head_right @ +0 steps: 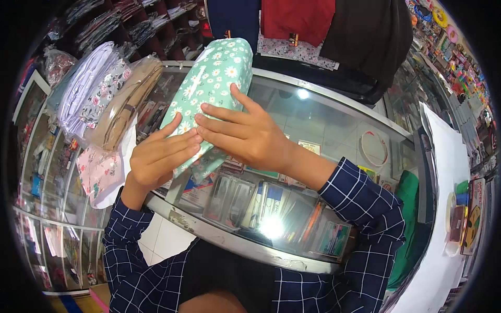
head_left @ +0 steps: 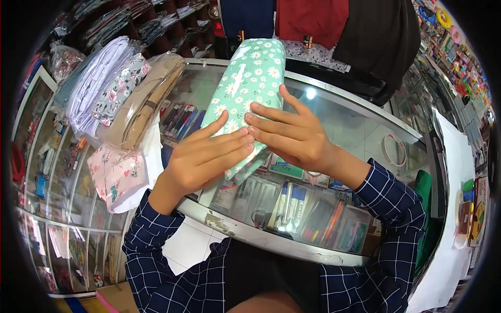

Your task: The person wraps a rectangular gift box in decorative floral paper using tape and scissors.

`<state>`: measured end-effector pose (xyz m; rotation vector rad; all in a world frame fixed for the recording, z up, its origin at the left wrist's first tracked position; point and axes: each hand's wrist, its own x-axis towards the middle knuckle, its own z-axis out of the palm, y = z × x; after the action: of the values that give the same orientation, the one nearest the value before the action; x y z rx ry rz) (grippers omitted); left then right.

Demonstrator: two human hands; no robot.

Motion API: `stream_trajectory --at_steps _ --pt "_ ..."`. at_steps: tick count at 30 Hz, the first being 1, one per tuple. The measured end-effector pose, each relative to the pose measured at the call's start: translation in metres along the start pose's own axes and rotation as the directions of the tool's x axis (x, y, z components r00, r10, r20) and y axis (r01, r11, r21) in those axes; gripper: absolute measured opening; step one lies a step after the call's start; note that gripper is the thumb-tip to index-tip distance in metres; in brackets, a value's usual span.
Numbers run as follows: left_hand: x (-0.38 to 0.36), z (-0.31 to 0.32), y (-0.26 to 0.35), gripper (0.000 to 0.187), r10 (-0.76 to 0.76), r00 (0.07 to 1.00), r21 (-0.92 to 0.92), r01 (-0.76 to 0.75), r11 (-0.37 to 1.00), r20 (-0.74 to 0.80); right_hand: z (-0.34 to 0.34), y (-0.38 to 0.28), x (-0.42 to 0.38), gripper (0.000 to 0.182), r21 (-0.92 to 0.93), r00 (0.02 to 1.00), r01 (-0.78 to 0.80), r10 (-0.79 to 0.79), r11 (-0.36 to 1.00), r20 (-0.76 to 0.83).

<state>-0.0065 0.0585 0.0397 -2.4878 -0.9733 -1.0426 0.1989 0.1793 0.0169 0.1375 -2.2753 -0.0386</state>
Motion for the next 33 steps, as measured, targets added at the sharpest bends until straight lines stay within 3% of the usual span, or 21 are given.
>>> stream_trajectory --at_steps 9,12,13,16,20,23,26,30,33 --pt "-0.007 0.003 0.000 0.036 -0.047 0.999 -0.133 0.044 0.990 -0.020 -0.007 -0.007 0.006 0.027 0.029 1.000 0.013 -0.012 0.999 -0.013" --pt "0.000 -0.004 -0.004 0.041 -0.029 0.999 -0.040 0.030 0.999 0.022 -0.007 -0.004 0.002 0.027 0.019 1.000 0.016 -0.016 1.000 -0.014" --pt "0.004 -0.004 -0.004 0.046 -0.153 0.988 -0.045 0.153 0.987 0.018 -0.007 -0.002 0.001 0.027 0.020 1.000 0.016 -0.015 1.000 -0.019" --pt "0.002 0.001 -0.026 0.049 -0.134 0.988 -0.104 0.142 0.984 0.080 -0.010 -0.004 0.001 0.030 0.045 1.000 -0.022 0.021 0.999 0.003" --pt "0.003 0.008 -0.033 0.048 -0.054 0.998 -0.047 0.056 0.997 0.041 -0.011 -0.010 0.004 0.030 0.132 0.995 -0.076 0.084 0.988 -0.058" --pt "0.004 0.009 -0.030 0.045 -0.053 0.999 -0.013 0.053 0.998 0.008 -0.019 -0.018 0.013 0.031 -0.128 0.992 0.124 -0.124 0.984 0.009" --pt "0.005 0.012 -0.026 0.041 -0.067 0.998 -0.006 0.067 0.998 -0.011 -0.017 -0.030 0.018 0.035 -0.128 0.991 0.131 -0.125 0.983 0.051" --pt "0.005 0.016 -0.030 0.035 -0.035 0.999 -0.008 0.035 0.999 0.003 -0.017 -0.028 0.017 0.035 0.081 0.999 0.027 -0.030 0.996 0.043" --pt "0.006 0.017 -0.031 0.040 -0.034 0.999 -0.056 0.035 0.998 0.023 -0.019 -0.024 0.014 0.037 0.110 0.996 0.057 -0.064 0.992 0.062"
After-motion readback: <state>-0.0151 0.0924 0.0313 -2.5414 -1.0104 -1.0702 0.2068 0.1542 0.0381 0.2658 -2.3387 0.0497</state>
